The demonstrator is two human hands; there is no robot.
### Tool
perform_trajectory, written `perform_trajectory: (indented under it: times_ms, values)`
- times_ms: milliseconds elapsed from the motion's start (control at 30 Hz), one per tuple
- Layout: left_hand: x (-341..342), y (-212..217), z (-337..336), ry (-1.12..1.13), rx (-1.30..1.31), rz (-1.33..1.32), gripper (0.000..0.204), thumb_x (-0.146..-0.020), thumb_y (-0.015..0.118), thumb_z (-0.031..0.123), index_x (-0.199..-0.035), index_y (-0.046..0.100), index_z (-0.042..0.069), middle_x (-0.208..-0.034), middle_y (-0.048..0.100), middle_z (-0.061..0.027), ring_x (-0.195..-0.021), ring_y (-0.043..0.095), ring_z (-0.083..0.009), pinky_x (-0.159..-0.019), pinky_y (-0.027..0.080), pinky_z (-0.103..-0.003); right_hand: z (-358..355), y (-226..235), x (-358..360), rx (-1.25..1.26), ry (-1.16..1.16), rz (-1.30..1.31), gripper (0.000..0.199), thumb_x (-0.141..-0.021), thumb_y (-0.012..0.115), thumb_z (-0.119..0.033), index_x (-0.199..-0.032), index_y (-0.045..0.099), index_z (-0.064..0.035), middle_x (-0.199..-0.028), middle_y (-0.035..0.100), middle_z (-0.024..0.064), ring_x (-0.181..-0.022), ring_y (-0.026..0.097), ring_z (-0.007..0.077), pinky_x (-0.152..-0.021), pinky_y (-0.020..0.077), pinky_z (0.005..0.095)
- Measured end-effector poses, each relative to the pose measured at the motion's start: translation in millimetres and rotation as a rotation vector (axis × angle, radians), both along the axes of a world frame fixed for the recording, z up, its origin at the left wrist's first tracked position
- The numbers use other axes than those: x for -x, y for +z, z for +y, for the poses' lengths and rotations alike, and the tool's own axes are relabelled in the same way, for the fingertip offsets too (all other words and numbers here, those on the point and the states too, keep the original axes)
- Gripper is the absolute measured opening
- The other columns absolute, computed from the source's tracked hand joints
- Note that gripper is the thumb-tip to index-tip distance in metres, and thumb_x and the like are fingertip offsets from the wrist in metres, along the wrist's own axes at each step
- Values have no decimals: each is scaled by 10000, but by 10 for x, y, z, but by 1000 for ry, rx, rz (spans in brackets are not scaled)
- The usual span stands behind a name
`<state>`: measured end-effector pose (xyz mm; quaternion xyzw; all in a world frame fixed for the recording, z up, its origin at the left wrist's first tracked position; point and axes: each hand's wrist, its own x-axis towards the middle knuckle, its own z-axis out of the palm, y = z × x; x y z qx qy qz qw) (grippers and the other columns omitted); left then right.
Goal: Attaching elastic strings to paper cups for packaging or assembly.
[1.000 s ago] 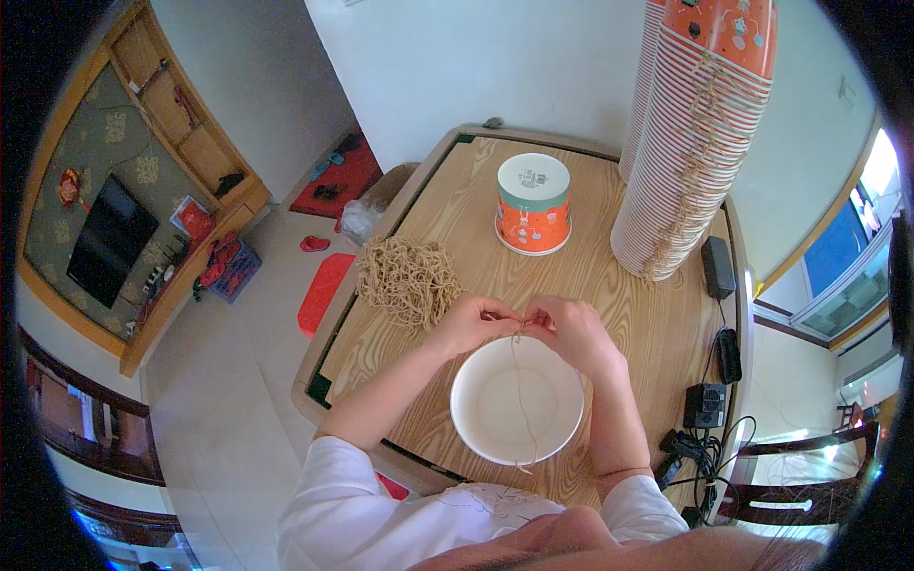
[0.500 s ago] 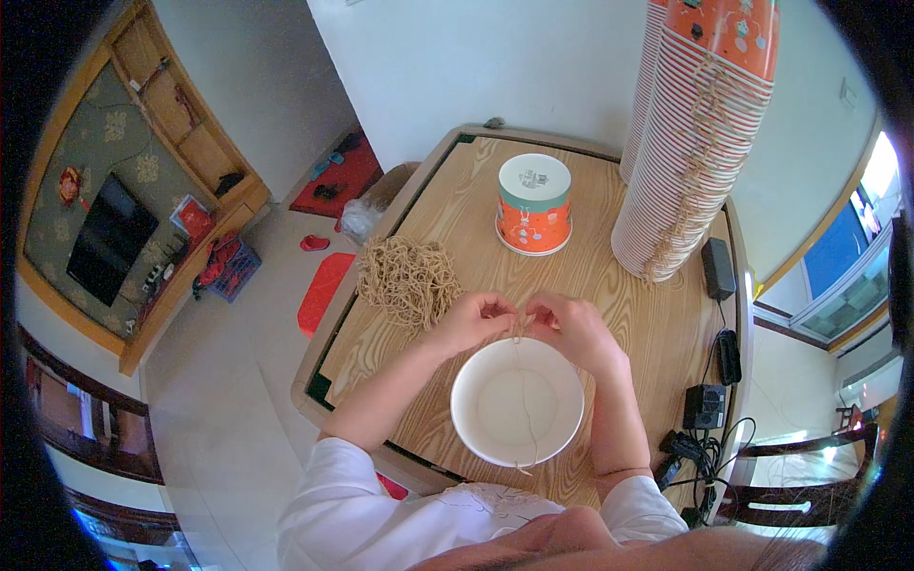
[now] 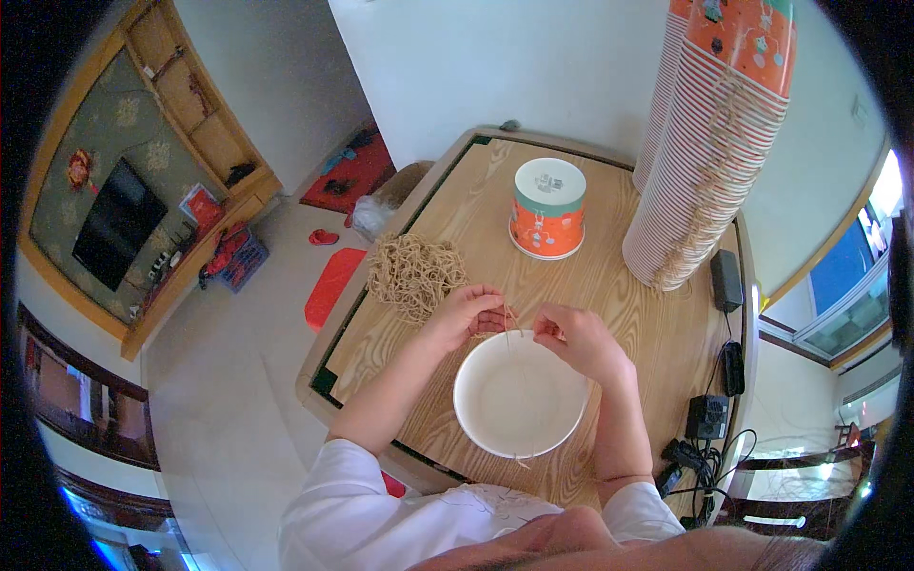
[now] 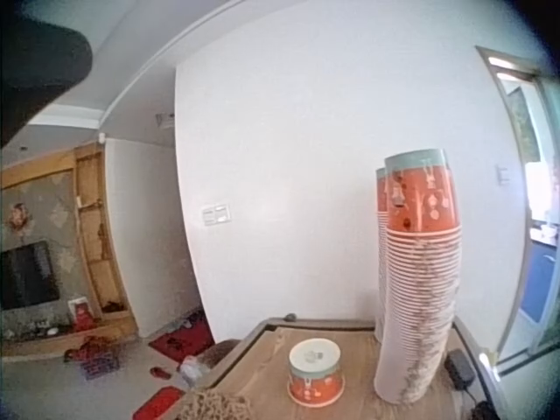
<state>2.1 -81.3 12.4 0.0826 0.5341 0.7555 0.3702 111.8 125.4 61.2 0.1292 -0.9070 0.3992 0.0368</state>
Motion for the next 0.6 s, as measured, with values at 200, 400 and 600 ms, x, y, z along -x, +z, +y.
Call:
perform_trajectory:
  times_ms: [200, 400, 600]
  values:
    - [-18, 57, -34, 3, -23, -17, 91, -912, 540, 126, -950, 546, 43, -941, 669, -164, -805, 677, -219, -706, 559, -309, 13, 18, -10, -4, 0, -36, 146, -822, 631, -177, -890, 586, -55, -777, 635, 140, -746, 628, 335, -648, 490, 417]
    - [-97, 164, 18, 0, -19, 51, 87, -906, 549, 106, -949, 544, 30, -960, 658, -156, -805, 674, -219, -711, 559, -307, -37, -15, 19, 72, -89, 25, 168, -817, 660, -142, -924, 616, -21, -823, 649, 144, -753, 650, 257, -684, 506, 337]
    - [-183, 221, 99, -32, -5, 193, 81, -895, 569, 90, -936, 557, 21, -904, 638, -105, -774, 650, -181, -704, 550, -292, -19, -61, 100, 181, 11, -67, 183, -834, 660, -143, -950, 640, -2, -848, 662, 89, -788, 640, 173, -726, 503, 304]
